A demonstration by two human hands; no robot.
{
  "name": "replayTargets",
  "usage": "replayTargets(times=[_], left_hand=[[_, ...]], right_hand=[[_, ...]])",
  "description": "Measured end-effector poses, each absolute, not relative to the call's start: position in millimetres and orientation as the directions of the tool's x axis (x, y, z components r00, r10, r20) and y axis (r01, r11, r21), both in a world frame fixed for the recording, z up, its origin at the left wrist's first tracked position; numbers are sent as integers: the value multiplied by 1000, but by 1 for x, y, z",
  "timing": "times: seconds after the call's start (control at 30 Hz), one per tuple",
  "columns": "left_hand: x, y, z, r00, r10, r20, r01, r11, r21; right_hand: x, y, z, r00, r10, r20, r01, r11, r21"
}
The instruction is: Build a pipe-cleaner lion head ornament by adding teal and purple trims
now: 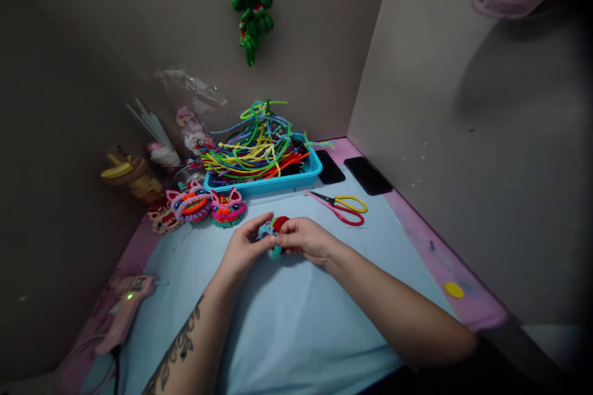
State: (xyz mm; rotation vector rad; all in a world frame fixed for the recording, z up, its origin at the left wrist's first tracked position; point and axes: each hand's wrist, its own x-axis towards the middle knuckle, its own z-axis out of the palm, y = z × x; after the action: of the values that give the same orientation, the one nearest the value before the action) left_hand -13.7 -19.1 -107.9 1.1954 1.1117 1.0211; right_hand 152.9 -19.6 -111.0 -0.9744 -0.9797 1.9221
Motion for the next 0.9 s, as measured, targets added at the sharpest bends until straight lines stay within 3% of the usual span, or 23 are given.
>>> replayTargets(times=[0.3,0.9], left_hand=[[-14,-21,-109,238,959,-153,-113,184,976],[-15,-20,-106,263,957,-123,-15,131,991]], right_hand=[[152,-20,-109,-456,842,-287,-245,-429,-869],[155,-18,-115,-357,883,-304,-253,-405,-879]])
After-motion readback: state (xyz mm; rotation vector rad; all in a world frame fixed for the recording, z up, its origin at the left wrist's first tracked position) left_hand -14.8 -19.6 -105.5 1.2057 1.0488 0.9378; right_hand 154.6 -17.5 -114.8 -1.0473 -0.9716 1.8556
